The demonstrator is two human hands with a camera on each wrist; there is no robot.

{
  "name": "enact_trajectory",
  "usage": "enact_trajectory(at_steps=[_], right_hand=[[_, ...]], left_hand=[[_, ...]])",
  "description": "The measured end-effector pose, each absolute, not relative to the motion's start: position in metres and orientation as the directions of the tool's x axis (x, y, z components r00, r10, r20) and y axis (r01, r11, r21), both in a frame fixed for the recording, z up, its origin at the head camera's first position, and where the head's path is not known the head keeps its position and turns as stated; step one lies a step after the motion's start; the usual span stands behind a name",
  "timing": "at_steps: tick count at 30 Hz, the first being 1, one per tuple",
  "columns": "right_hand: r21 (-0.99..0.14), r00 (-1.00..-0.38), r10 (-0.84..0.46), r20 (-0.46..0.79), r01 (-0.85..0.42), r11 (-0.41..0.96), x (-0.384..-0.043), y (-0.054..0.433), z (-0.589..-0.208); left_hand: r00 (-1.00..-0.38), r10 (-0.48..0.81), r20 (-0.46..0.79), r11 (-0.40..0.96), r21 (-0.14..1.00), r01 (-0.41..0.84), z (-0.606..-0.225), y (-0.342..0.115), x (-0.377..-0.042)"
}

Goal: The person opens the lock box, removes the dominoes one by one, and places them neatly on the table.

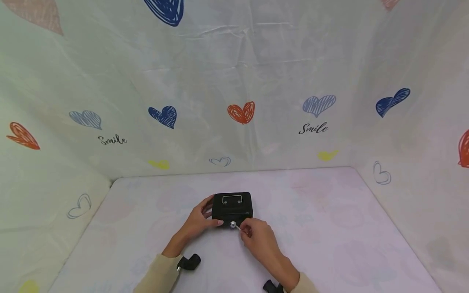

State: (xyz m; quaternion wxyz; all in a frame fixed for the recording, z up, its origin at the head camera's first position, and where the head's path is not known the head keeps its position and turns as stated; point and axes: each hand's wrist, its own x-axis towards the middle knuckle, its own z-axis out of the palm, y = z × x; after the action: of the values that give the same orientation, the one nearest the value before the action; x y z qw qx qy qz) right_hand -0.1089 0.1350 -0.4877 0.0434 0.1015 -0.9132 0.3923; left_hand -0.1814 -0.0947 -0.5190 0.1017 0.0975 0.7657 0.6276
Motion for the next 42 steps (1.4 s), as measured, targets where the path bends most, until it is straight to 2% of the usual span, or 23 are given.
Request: enact_trajectory(at_steps=[27, 42], right_hand=[[-0.63, -0.977, -0.114, 0.182, -0.205, 0.749, -0.109, 0.112, -0.48], [-0.613, -0.962, -0.101, 0.253, -0.24, 0.753, -0.106, 0.101, -0.472]], left_hand=[[-0.966, 0.254, -0.038, 0.198, 0.98, 0.013, -0.522, -0.094, -0.182], [-0.967, 0.251, -0.034, 0.192, 0.981, 0.015, -0.522, -0.093, -0.18]])
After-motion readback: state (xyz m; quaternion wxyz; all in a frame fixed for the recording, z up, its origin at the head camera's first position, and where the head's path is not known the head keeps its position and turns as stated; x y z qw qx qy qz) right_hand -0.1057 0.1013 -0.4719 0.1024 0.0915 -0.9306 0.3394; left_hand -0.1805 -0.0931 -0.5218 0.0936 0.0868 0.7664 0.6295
